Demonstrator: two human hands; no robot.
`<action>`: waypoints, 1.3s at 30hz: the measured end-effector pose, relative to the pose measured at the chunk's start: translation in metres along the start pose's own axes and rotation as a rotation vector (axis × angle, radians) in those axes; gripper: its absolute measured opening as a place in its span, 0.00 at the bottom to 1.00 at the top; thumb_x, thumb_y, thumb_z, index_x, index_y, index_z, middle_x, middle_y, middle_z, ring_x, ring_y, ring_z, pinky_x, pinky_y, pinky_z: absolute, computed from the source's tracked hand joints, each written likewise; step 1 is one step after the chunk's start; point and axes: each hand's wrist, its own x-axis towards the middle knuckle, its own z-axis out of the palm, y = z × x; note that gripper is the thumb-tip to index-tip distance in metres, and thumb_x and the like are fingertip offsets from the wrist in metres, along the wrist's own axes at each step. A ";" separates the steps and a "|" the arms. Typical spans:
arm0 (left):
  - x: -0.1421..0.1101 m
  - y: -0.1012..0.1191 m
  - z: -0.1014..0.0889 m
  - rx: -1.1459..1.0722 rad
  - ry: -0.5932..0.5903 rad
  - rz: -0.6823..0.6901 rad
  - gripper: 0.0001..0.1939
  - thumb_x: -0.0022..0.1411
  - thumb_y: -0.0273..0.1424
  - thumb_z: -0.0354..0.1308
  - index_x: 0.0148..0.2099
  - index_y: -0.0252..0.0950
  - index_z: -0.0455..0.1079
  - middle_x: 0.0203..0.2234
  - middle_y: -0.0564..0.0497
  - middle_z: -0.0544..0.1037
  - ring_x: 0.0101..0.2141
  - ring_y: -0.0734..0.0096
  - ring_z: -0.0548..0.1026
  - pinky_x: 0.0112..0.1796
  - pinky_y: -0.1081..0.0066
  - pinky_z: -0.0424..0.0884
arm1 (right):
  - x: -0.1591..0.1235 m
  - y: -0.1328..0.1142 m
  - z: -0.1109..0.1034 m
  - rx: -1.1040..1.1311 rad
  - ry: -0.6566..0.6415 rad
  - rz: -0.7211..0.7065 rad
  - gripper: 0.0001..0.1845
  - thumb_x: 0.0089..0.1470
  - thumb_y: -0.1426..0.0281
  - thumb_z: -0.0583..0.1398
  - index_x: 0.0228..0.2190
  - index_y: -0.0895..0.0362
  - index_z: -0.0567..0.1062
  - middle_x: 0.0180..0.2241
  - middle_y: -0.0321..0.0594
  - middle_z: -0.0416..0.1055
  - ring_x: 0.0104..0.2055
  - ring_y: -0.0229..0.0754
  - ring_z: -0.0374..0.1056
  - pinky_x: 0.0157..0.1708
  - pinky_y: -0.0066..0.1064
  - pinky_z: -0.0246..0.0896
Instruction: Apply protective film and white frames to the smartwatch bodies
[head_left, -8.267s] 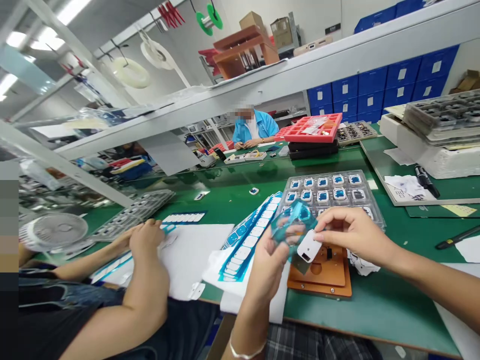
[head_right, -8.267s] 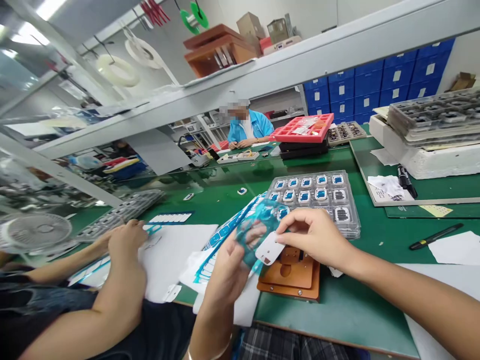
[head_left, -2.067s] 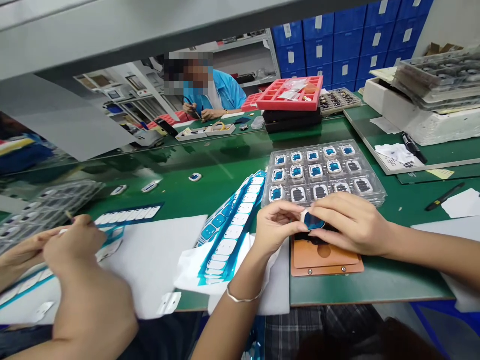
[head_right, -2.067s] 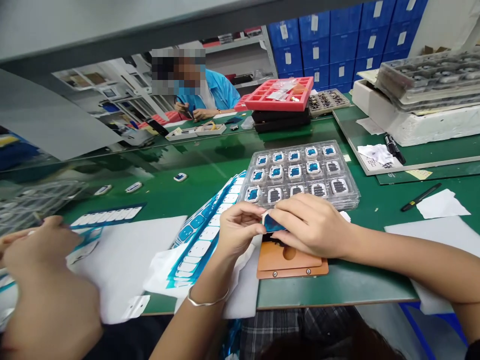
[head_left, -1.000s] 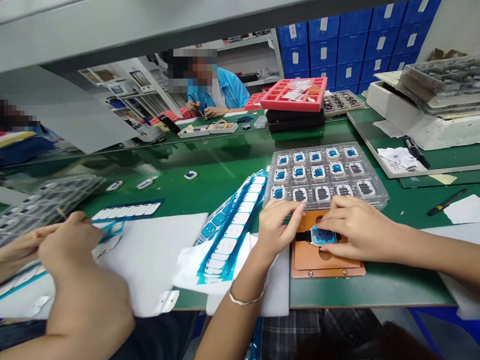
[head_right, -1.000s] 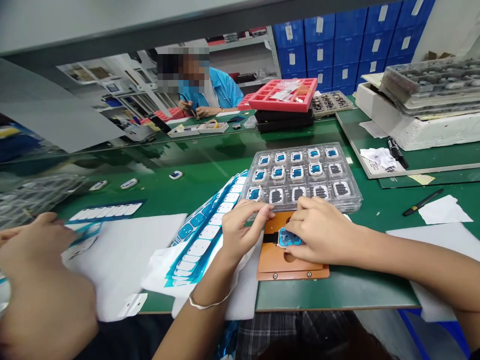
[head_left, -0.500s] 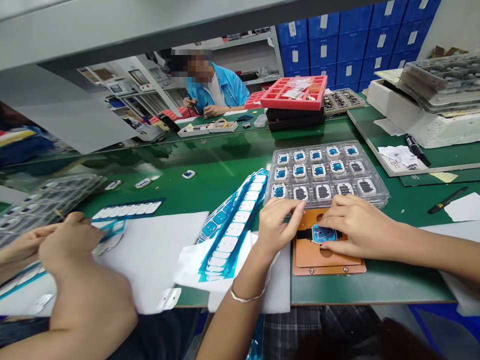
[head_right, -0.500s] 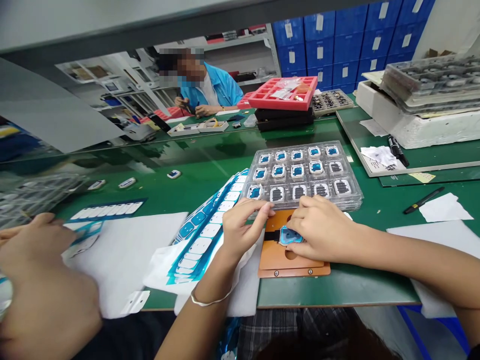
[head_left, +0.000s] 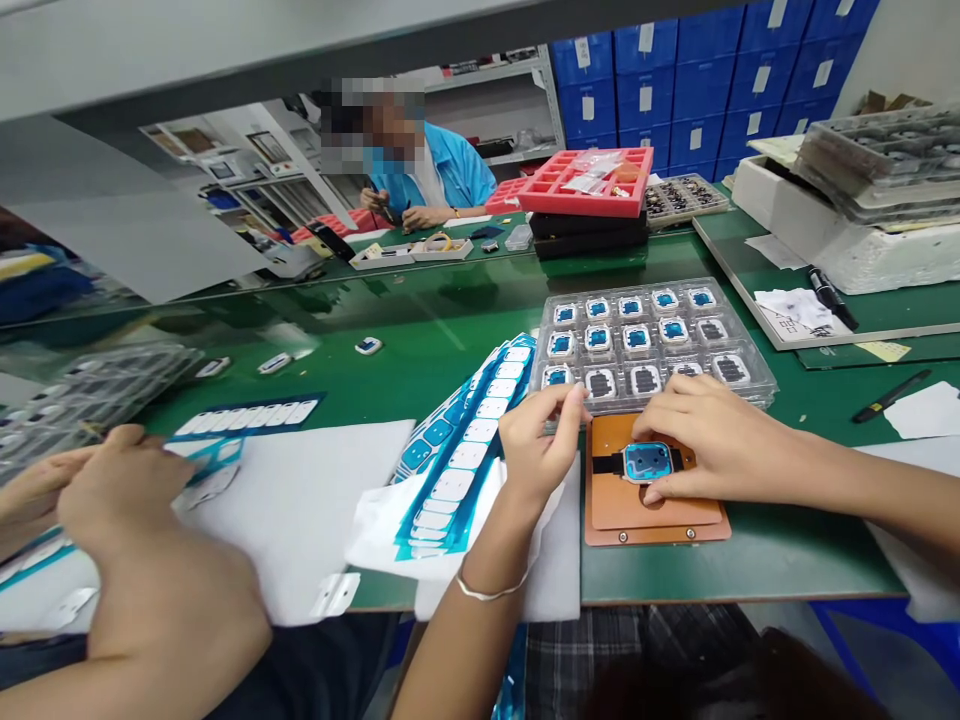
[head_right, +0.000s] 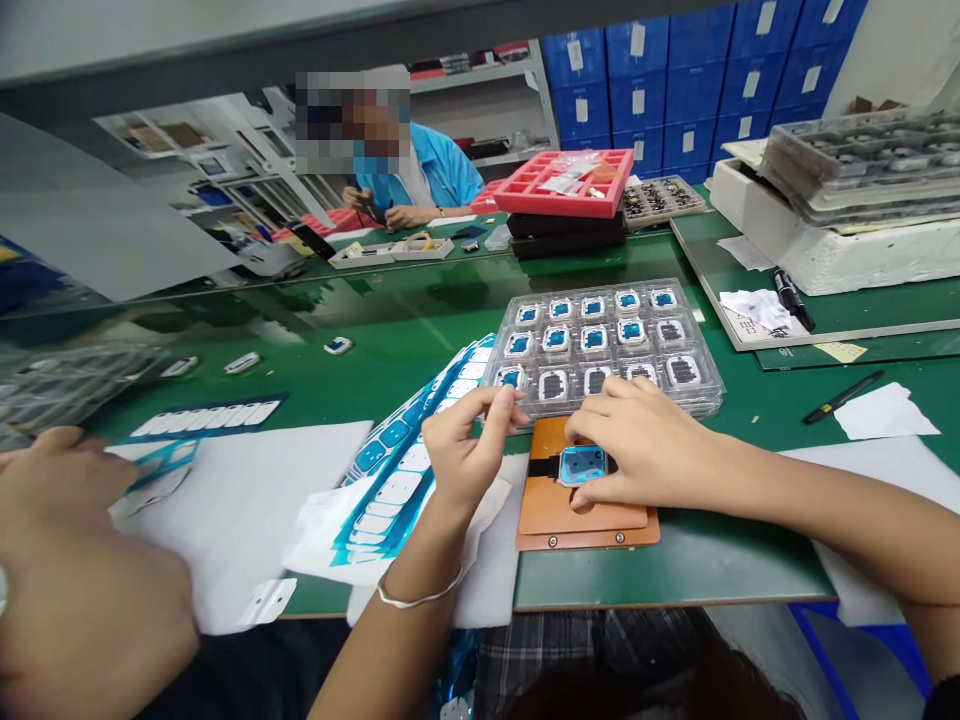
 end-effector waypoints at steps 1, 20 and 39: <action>0.000 0.000 0.000 0.009 -0.005 0.009 0.11 0.67 0.26 0.54 0.31 0.34 0.73 0.19 0.54 0.78 0.20 0.79 0.75 0.23 0.79 0.68 | 0.000 0.000 0.000 0.015 0.006 -0.008 0.21 0.51 0.56 0.69 0.40 0.57 0.76 0.39 0.41 0.76 0.40 0.50 0.64 0.38 0.38 0.54; -0.002 0.003 0.004 -0.556 -0.170 0.168 0.26 0.55 0.51 0.66 0.48 0.37 0.76 0.36 0.44 0.81 0.37 0.64 0.78 0.38 0.66 0.75 | -0.007 -0.019 -0.009 0.527 0.368 0.024 0.11 0.50 0.69 0.66 0.35 0.57 0.71 0.32 0.36 0.76 0.23 0.32 0.69 0.21 0.23 0.64; -0.013 0.027 -0.004 -0.743 -0.123 -0.015 0.26 0.52 0.50 0.67 0.47 0.39 0.78 0.30 0.50 0.76 0.29 0.71 0.74 0.30 0.69 0.71 | -0.016 -0.031 -0.011 0.195 0.550 -0.281 0.08 0.62 0.64 0.62 0.43 0.51 0.74 0.39 0.41 0.80 0.35 0.40 0.76 0.36 0.29 0.75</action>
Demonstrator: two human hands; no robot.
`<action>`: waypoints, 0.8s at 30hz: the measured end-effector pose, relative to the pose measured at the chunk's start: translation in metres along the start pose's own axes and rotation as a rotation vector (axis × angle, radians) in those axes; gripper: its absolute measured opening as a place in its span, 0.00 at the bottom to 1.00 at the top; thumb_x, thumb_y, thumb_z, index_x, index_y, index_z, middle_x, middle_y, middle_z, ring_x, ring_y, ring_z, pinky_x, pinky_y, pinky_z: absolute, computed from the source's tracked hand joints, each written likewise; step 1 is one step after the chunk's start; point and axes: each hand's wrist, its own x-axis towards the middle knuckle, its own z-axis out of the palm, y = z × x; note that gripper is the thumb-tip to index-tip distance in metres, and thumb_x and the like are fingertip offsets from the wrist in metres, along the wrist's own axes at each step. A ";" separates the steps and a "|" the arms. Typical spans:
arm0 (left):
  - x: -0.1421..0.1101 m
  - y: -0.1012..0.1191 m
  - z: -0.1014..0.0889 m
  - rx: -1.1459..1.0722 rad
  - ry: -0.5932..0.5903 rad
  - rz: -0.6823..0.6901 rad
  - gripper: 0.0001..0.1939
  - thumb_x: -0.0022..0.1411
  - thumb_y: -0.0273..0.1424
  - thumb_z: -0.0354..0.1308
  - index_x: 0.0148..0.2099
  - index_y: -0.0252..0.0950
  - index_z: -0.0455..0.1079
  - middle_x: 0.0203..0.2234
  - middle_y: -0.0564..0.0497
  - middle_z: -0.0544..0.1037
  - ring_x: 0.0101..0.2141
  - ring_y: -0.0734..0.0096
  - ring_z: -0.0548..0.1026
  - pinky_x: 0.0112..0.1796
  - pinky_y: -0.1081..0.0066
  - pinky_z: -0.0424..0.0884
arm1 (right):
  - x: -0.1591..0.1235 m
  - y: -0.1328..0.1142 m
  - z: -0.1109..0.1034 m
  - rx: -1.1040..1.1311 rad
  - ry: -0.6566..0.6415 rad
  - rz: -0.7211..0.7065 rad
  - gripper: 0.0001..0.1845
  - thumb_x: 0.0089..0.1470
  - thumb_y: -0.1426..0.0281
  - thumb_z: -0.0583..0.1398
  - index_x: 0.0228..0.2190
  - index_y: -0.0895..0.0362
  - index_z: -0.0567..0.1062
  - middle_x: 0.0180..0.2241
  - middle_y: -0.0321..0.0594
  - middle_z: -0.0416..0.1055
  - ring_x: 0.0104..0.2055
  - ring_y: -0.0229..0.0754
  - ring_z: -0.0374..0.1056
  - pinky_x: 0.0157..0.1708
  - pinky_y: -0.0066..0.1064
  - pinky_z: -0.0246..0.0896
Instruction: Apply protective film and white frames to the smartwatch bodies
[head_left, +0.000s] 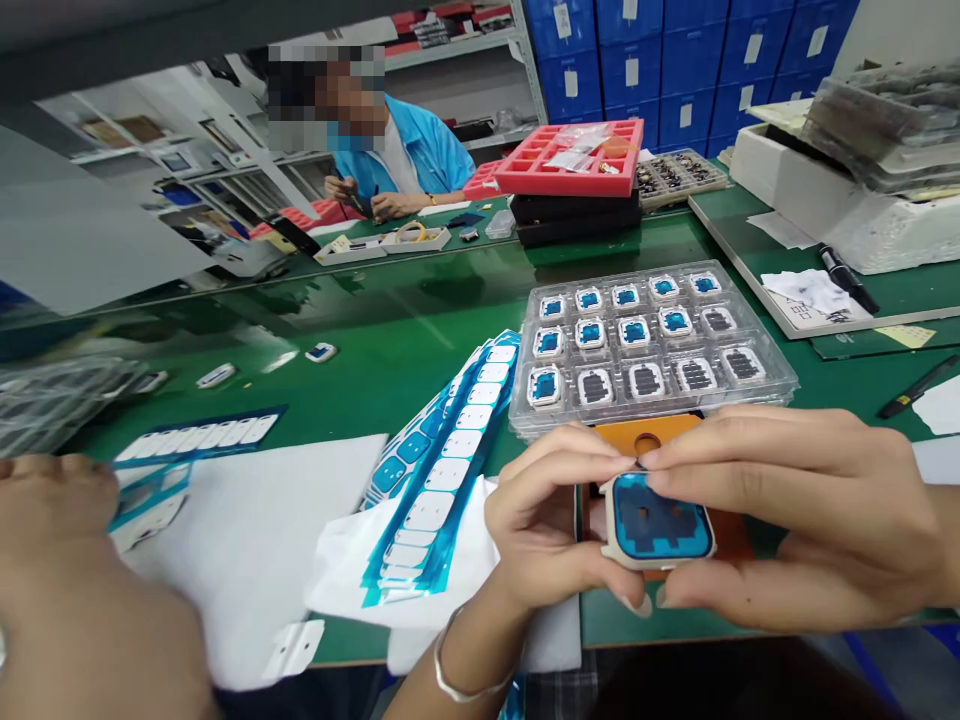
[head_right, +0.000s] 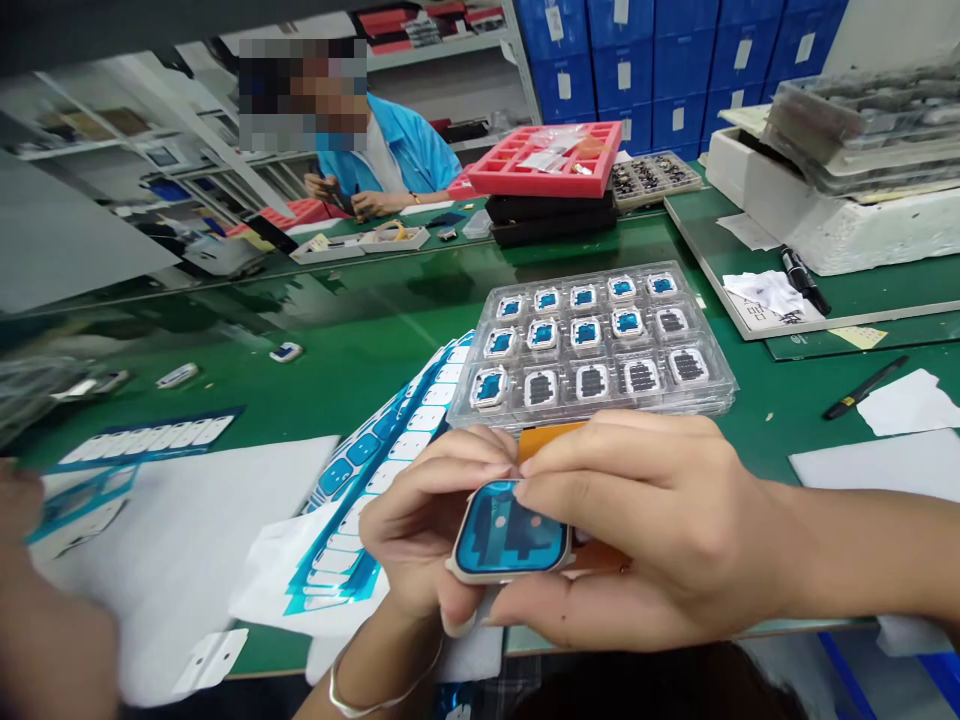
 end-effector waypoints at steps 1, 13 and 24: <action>0.000 0.001 0.000 -0.005 0.002 -0.001 0.26 0.52 0.50 0.67 0.47 0.38 0.78 0.30 0.50 0.76 0.29 0.72 0.74 0.30 0.69 0.71 | 0.000 -0.001 0.000 -0.008 -0.001 0.002 0.08 0.62 0.64 0.62 0.43 0.51 0.74 0.39 0.41 0.79 0.35 0.40 0.76 0.37 0.30 0.75; 0.000 0.000 -0.003 0.025 -0.034 0.038 0.28 0.50 0.50 0.68 0.49 0.39 0.77 0.31 0.48 0.78 0.29 0.71 0.74 0.29 0.70 0.73 | -0.004 -0.005 0.001 -0.074 -0.024 0.001 0.11 0.60 0.66 0.61 0.45 0.53 0.73 0.40 0.42 0.77 0.37 0.41 0.75 0.35 0.31 0.75; -0.001 -0.002 -0.004 0.019 -0.056 0.061 0.29 0.49 0.47 0.70 0.51 0.38 0.77 0.33 0.48 0.79 0.31 0.71 0.75 0.30 0.69 0.74 | -0.007 -0.006 0.002 -0.073 -0.069 -0.007 0.14 0.60 0.67 0.60 0.47 0.58 0.72 0.41 0.48 0.76 0.38 0.45 0.74 0.35 0.34 0.73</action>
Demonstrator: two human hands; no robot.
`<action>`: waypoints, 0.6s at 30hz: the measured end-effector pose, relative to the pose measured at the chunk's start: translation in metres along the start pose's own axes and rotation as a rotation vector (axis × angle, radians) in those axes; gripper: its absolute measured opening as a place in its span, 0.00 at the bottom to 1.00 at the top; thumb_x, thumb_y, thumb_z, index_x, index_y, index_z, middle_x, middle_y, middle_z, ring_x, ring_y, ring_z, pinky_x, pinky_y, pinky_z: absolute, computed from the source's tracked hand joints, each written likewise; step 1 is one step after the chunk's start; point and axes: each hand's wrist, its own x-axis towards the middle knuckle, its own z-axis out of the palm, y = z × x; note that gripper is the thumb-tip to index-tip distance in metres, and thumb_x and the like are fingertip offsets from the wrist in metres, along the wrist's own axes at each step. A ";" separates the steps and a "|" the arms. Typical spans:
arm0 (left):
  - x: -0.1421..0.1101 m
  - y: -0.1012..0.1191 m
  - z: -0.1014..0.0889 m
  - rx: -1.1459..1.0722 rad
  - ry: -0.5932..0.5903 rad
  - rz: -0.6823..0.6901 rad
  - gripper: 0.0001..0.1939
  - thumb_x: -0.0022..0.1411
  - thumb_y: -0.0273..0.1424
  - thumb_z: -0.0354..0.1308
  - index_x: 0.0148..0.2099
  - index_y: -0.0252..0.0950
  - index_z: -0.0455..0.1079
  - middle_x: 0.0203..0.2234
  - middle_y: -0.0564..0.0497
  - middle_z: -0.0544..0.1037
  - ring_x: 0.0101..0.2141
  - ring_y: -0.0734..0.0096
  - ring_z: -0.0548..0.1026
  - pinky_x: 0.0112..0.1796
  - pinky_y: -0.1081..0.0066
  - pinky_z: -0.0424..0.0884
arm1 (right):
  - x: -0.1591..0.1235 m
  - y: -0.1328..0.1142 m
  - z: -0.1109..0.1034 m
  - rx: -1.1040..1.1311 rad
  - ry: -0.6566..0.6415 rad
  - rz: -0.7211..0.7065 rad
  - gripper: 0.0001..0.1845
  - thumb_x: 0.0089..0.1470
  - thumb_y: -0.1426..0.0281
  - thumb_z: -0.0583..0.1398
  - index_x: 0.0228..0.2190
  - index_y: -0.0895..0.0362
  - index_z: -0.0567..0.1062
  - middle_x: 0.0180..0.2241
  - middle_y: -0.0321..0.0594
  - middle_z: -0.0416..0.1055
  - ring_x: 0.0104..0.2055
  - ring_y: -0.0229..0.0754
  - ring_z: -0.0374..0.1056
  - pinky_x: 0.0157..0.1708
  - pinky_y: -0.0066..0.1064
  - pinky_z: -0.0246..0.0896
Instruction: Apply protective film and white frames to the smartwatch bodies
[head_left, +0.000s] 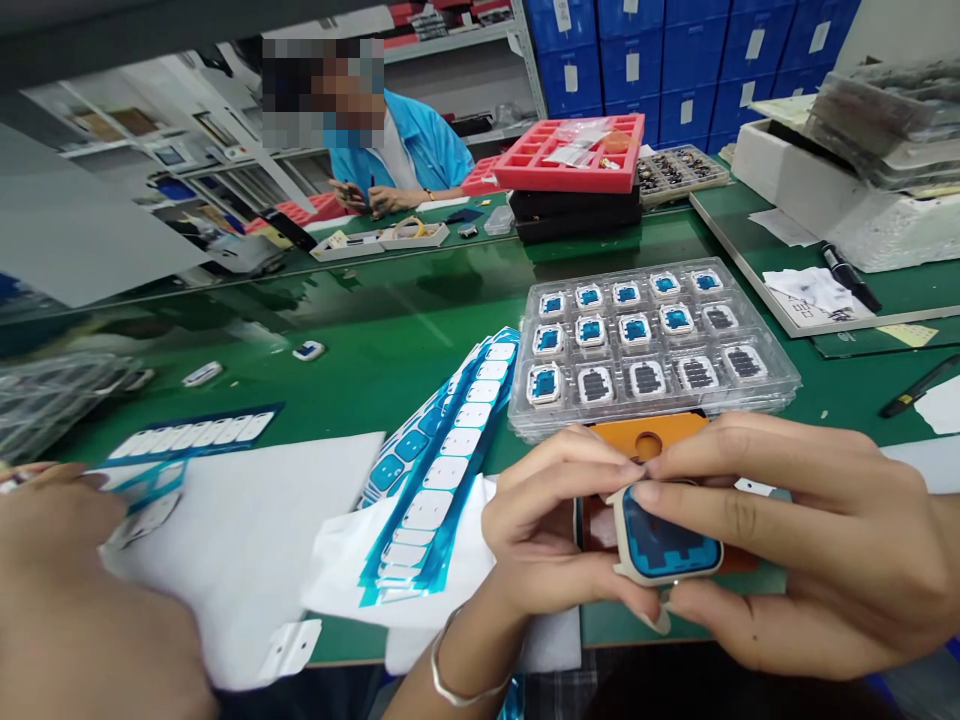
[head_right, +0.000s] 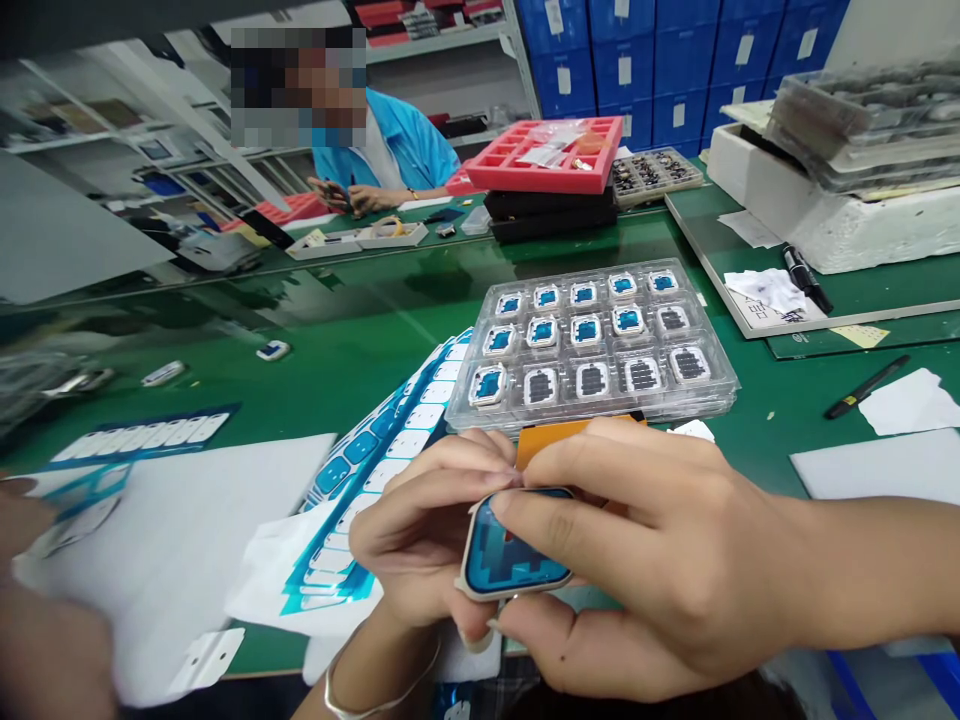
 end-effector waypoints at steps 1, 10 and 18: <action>0.001 0.000 0.000 0.009 0.005 0.003 0.29 0.49 0.48 0.70 0.51 0.38 0.77 0.33 0.48 0.79 0.30 0.71 0.75 0.30 0.70 0.74 | 0.000 0.000 -0.001 0.010 -0.002 0.002 0.14 0.60 0.67 0.60 0.47 0.58 0.72 0.42 0.48 0.76 0.39 0.45 0.74 0.36 0.35 0.73; 0.005 0.002 0.003 0.028 -0.015 0.027 0.28 0.54 0.42 0.69 0.56 0.44 0.74 0.32 0.50 0.78 0.32 0.72 0.75 0.32 0.71 0.74 | 0.010 0.010 -0.005 0.805 -0.097 0.549 0.09 0.61 0.72 0.61 0.42 0.53 0.68 0.38 0.38 0.74 0.39 0.39 0.76 0.35 0.28 0.75; 0.004 -0.002 0.003 0.014 -0.052 0.053 0.29 0.55 0.38 0.70 0.59 0.42 0.72 0.30 0.52 0.75 0.31 0.75 0.71 0.31 0.72 0.71 | 0.009 0.009 0.006 1.161 -0.010 0.714 0.06 0.60 0.67 0.64 0.35 0.56 0.71 0.31 0.36 0.74 0.34 0.36 0.74 0.31 0.26 0.71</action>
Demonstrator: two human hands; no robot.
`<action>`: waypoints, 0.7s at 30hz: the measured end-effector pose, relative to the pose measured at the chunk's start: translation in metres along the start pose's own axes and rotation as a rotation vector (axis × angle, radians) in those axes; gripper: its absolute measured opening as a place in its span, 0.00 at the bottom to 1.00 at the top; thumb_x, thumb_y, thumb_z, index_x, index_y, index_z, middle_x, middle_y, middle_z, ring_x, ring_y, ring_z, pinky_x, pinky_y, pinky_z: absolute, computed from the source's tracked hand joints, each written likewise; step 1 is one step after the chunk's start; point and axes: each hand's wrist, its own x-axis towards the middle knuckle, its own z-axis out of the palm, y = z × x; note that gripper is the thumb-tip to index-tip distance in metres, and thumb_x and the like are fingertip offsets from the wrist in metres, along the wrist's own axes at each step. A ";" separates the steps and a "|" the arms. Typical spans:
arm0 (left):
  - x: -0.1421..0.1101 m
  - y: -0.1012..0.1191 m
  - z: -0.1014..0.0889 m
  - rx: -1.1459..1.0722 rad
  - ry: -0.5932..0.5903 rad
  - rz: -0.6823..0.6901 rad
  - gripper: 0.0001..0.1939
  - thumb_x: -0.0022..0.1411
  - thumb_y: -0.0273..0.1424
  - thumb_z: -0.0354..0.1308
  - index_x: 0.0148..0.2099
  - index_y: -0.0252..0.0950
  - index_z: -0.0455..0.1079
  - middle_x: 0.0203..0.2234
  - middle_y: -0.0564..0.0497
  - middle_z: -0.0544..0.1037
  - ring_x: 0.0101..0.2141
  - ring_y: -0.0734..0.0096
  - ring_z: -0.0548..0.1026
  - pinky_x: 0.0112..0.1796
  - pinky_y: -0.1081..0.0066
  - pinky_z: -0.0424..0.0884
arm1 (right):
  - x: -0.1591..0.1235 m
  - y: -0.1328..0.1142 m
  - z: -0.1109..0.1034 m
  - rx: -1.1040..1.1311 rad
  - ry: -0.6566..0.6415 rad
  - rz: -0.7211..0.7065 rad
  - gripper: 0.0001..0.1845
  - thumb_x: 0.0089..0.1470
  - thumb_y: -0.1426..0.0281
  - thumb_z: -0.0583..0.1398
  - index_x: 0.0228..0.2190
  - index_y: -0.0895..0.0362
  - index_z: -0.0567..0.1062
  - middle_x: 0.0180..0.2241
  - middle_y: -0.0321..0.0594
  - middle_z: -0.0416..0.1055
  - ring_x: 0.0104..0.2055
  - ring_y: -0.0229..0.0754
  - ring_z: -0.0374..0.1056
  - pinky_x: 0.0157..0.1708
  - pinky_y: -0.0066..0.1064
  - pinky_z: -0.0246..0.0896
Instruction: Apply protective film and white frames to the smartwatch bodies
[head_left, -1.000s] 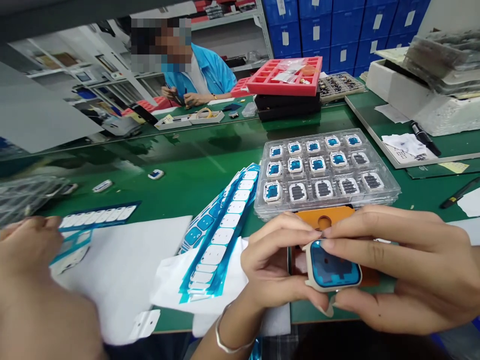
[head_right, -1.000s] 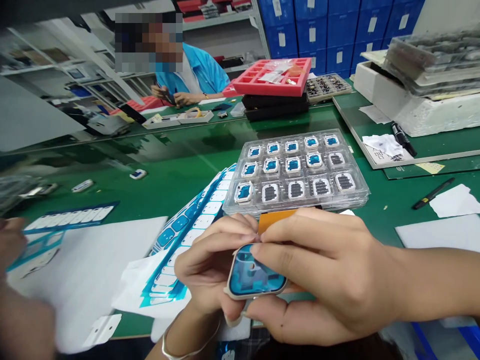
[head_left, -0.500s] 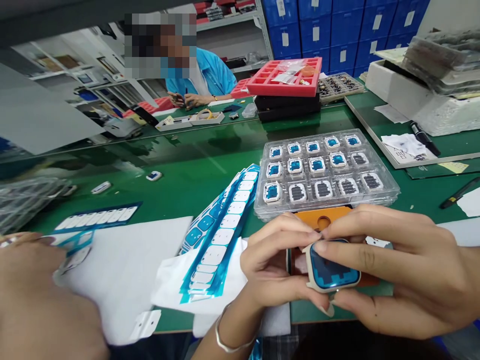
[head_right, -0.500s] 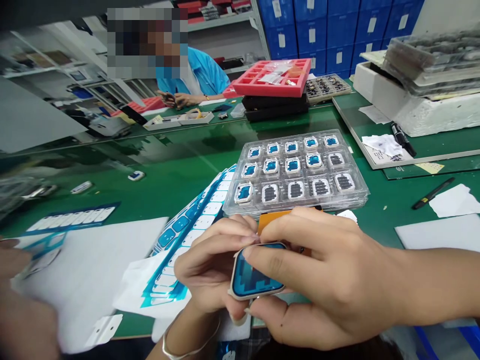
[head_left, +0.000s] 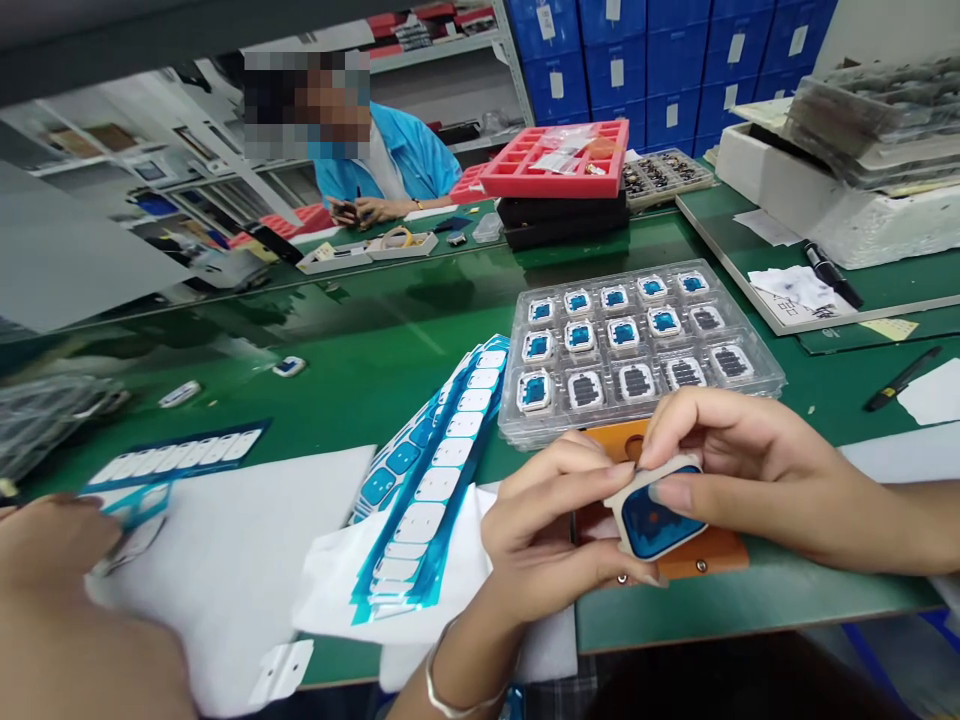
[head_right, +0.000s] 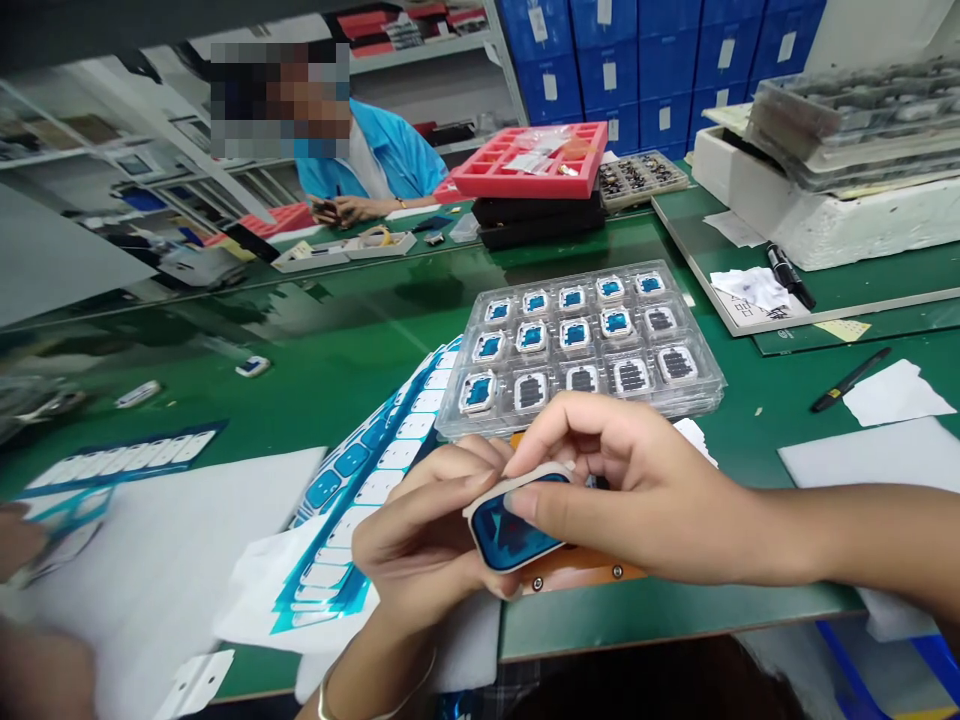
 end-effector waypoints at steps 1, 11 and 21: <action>0.001 0.000 0.000 -0.003 -0.003 0.002 0.29 0.55 0.38 0.70 0.59 0.42 0.72 0.30 0.53 0.75 0.30 0.76 0.70 0.31 0.73 0.71 | 0.000 0.001 0.000 0.001 0.017 -0.019 0.07 0.59 0.67 0.64 0.35 0.56 0.72 0.31 0.36 0.74 0.34 0.37 0.74 0.31 0.26 0.71; -0.001 -0.001 0.000 0.003 -0.015 0.001 0.30 0.53 0.37 0.71 0.59 0.40 0.72 0.31 0.52 0.76 0.30 0.76 0.71 0.31 0.72 0.70 | 0.001 0.008 0.000 0.091 0.036 0.053 0.11 0.55 0.66 0.68 0.31 0.56 0.71 0.28 0.34 0.72 0.31 0.34 0.70 0.29 0.24 0.67; -0.002 0.001 0.001 0.019 -0.016 0.011 0.31 0.53 0.37 0.71 0.58 0.40 0.72 0.32 0.51 0.77 0.31 0.75 0.72 0.31 0.71 0.71 | 0.001 0.010 0.001 0.069 0.046 0.068 0.13 0.54 0.65 0.68 0.30 0.56 0.69 0.27 0.33 0.69 0.28 0.33 0.67 0.25 0.24 0.62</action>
